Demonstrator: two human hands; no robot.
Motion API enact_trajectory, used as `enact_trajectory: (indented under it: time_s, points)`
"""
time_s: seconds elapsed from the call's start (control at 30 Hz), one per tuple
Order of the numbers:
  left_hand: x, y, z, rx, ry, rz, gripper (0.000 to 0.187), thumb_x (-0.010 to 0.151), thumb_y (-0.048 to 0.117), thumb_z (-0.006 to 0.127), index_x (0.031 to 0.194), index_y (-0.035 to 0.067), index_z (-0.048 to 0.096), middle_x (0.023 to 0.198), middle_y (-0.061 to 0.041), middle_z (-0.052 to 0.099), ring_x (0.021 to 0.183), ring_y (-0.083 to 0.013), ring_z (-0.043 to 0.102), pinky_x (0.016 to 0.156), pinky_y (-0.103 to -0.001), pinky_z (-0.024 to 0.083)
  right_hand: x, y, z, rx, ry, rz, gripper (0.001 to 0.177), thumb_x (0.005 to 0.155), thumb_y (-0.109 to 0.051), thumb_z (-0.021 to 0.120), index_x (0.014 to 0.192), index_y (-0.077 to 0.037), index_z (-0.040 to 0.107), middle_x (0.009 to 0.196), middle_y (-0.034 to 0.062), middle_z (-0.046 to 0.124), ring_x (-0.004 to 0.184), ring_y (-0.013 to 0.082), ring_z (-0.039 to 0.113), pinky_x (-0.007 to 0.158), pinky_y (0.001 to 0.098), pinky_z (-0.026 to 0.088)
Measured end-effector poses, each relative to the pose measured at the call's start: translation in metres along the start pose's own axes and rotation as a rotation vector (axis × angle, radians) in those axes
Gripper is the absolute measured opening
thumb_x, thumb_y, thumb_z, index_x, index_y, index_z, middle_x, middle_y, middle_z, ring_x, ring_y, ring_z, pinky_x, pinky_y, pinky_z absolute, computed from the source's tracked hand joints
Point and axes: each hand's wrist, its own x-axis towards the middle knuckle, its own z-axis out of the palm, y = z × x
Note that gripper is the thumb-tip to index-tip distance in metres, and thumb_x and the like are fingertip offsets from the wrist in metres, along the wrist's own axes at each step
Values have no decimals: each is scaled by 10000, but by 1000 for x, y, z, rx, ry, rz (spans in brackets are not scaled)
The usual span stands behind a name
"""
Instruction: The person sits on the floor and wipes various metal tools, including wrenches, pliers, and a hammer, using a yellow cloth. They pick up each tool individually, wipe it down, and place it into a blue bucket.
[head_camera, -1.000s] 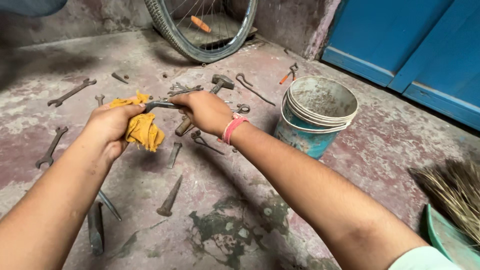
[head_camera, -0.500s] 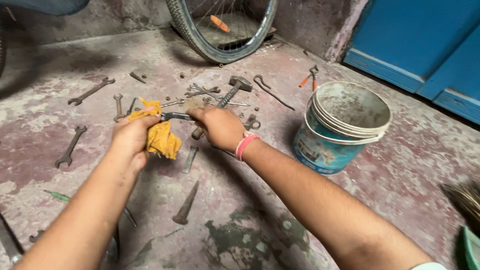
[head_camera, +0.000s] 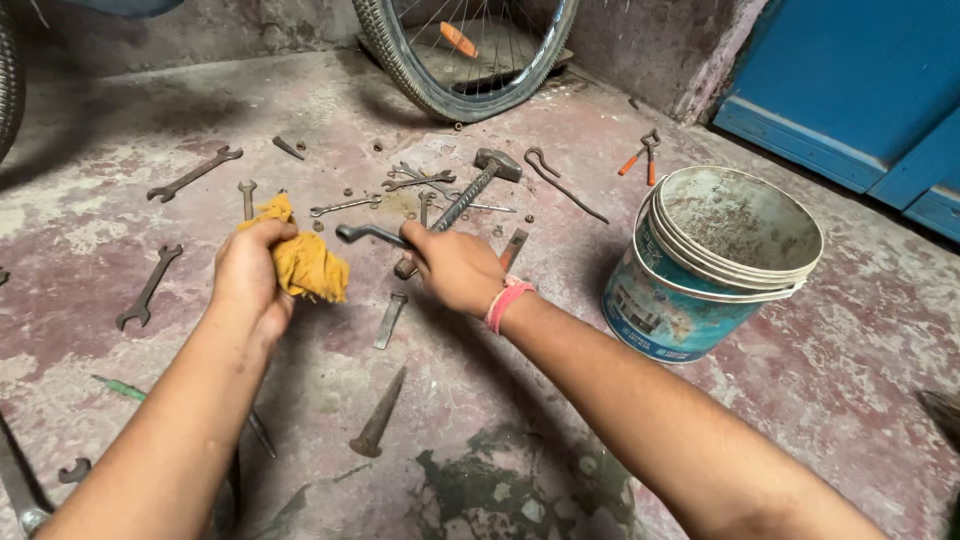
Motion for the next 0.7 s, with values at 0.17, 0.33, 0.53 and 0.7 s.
enact_trajectory:
  time_s: [0.17, 0.33, 0.53, 0.7]
  points:
    - [-7, -22, 7, 650, -252, 234, 502, 851, 44, 661, 1288, 124, 426, 1106, -119, 658, 1044, -290, 669, 877, -398, 565, -1, 2, -10, 34, 36, -89, 299, 969, -375, 582, 1215, -210, 623, 891, 167, 723, 834, 407, 692, 710, 540, 520]
    - [-12, -26, 9, 1316, -304, 573, 393, 955, 176, 722, 1232, 49, 475, 1173, -177, 662, 1123, -322, 669, 962, -405, 519, -4, -3, -25, 13, -33, -35, 287, 956, -408, 587, 1145, -216, 688, 918, 140, 745, 894, 370, 707, 765, 515, 532]
    - [-13, -33, 34, 879, -202, 838, 342, 1024, 36, 583, 1319, 50, 411, 1248, -189, 581, 1154, -332, 631, 986, -432, 510, -1, -14, -27, 156, 67, 33, 297, 970, -387, 574, 1156, -183, 683, 951, 160, 737, 920, 386, 693, 776, 506, 528]
    - [-6, -19, 57, -6, -172, 335, 294, 1055, 81, 493, 1308, 193, 395, 1251, -139, 568, 1077, -280, 612, 923, -445, 546, 2, -17, -4, 453, 206, -33, 246, 984, -236, 560, 1169, -105, 656, 943, 156, 730, 895, 338, 712, 770, 447, 543]
